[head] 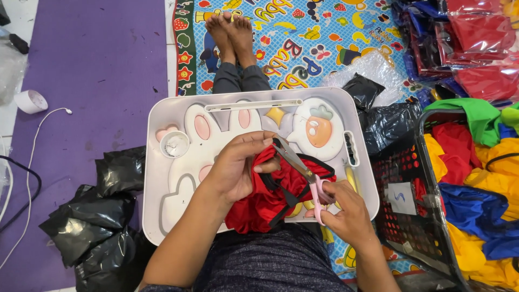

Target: Trimming loose threads from a red garment using scissors and inspecting the elastic waistband by stretching it.

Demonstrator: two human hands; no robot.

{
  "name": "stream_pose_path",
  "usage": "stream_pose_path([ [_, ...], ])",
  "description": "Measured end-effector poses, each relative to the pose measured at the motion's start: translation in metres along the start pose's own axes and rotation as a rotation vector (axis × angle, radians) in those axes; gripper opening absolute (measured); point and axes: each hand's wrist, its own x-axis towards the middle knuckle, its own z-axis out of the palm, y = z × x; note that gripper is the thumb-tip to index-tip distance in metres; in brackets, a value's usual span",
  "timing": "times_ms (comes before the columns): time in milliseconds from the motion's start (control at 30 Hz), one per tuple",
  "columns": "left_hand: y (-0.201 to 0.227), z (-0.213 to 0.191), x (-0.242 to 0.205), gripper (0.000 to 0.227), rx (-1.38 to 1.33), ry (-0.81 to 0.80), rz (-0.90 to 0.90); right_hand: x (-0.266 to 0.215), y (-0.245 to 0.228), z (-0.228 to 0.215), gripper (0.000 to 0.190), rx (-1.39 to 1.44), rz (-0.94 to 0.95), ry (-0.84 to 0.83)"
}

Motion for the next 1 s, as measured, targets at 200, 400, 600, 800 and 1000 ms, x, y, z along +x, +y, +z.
stream_pose_path([
  [200,0.000,-0.001,-0.001,0.020,0.004,0.019,-0.012,0.001,-0.002,-0.005,0.050,-0.030,-0.017,-0.003],
  [400,0.002,0.002,-0.001,0.018,0.041,0.011,-0.027,-0.004,0.007,-0.007,0.052,0.014,-0.011,-0.033],
  [600,0.002,-0.001,0.000,0.024,0.058,-0.008,-0.027,-0.003,0.000,-0.003,0.037,-0.040,-0.042,0.064],
  [800,0.006,-0.003,0.001,0.027,0.063,-0.011,0.005,-0.008,0.011,-0.008,0.059,0.096,0.058,-0.004],
  [1000,0.000,-0.007,0.003,0.026,0.027,-0.021,-0.013,-0.003,-0.007,-0.006,0.056,0.041,0.030,-0.002],
])
